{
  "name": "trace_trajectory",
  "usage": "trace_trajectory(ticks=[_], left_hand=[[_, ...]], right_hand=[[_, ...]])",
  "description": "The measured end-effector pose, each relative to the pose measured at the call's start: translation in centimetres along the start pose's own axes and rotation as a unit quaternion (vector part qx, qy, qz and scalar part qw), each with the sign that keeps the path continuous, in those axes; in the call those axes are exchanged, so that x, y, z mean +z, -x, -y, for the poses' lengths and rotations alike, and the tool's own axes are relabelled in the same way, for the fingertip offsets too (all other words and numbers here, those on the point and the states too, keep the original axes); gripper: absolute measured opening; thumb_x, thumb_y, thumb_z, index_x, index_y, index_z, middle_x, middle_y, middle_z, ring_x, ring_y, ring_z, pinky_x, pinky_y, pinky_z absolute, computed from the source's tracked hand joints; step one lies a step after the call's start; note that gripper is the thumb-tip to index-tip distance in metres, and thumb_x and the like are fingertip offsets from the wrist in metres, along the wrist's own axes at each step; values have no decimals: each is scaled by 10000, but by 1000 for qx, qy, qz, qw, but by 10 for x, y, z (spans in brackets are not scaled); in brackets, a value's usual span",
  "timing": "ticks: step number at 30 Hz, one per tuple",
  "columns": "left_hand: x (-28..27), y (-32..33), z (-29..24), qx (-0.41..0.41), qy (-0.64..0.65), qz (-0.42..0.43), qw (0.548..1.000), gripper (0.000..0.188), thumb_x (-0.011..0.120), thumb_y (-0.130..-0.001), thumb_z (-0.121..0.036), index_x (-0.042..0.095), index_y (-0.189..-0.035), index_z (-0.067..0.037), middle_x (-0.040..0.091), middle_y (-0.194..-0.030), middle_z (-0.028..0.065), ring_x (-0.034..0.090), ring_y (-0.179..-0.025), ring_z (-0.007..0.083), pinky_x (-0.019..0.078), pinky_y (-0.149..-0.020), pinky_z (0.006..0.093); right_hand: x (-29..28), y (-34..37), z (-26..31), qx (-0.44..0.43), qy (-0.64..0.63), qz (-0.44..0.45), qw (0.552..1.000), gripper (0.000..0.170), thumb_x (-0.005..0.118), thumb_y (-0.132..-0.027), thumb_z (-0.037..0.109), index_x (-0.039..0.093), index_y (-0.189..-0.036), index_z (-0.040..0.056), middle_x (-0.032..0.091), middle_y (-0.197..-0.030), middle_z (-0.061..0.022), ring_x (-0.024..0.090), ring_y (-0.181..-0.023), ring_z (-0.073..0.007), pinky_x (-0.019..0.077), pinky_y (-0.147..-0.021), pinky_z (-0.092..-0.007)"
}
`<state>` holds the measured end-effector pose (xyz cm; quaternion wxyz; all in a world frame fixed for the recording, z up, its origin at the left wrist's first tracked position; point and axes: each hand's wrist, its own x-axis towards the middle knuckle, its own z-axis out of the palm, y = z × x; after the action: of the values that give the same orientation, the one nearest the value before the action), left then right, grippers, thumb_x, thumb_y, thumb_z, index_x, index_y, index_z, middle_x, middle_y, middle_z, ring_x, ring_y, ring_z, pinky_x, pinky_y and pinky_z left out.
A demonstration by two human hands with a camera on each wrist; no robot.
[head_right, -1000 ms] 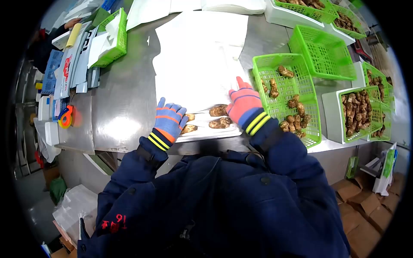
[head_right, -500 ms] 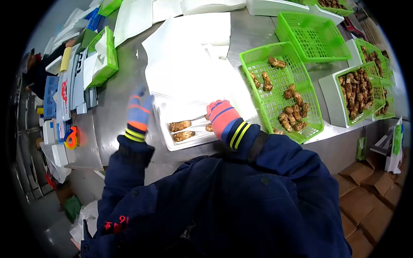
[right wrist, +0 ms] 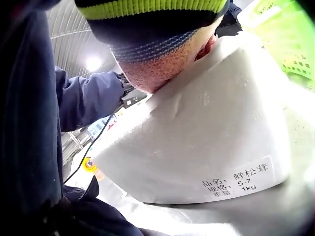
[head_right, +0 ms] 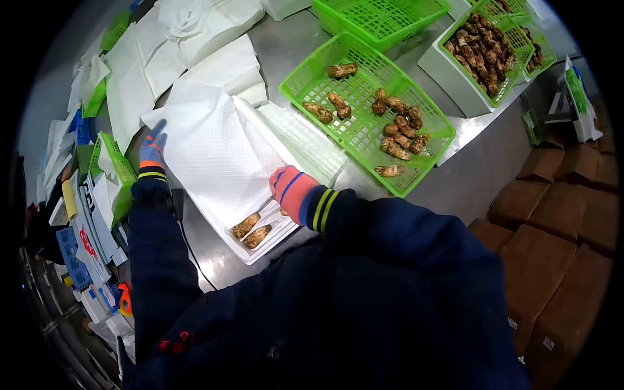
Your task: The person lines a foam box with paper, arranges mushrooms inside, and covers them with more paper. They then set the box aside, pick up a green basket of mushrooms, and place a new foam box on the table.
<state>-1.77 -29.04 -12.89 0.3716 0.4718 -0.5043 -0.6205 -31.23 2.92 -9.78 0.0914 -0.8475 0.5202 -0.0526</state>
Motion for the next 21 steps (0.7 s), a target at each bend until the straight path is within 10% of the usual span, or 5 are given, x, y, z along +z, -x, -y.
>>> trace_trajectory(ticks=[2, 4, 7, 12, 21], left_hand=[[-6, 2, 14, -102, 131, -102, 981, 411, 264, -956, -138, 459, -1254, 67, 489, -1306, 135, 480, -1152, 227, 363, -1017, 303], [-15, 33, 8, 21, -271, -52, 961, 424, 466, -909, -47, 383, -1316, 36, 444, -1321, 108, 500, -1066, 188, 409, -966, 291], [16, 103, -2, 158, 17, -135, 978, 354, 500, -871, 22, 489, -1224, 11, 543, -1172, 93, 512, -1055, 175, 422, -901, 254], [148, 249, -26, 316, -603, 61, 730, 206, 649, -721, -96, 633, -926, -94, 613, -866, 68, 563, -861, 277, 401, -880, 443], [148, 290, 24, 211, -643, 46, 734, 221, 596, -767, -99, 613, -987, -86, 583, -991, 78, 526, -973, 277, 227, -1037, 548]], right_hand=[[7, -2, 2, 9, 24, -8, 1000, 336, 525, -714, 161, 523, -990, -30, 568, -960, -160, 547, -913, -280, 417, -808, -350], [-2, 1, -2, -14, -16, -15, 1000, 347, 542, -712, 179, 524, -989, -28, 566, -974, -164, 544, -916, -279, 416, -803, -358], [2, -1, -4, -28, -23, -1, 999, 397, 597, -696, 239, 525, -980, -30, 564, -964, -168, 534, -928, -278, 414, -803, -351], [10, -3, -9, -76, -16, 16, 997, 376, 662, -668, 276, 565, -888, -13, 570, -957, -140, 525, -956, -282, 414, -833, -346], [-63, 43, -108, 17, -137, -292, 946, 315, 563, -700, 139, 570, -1004, 58, 610, -965, -115, 574, -898, -288, 457, -794, -380]])
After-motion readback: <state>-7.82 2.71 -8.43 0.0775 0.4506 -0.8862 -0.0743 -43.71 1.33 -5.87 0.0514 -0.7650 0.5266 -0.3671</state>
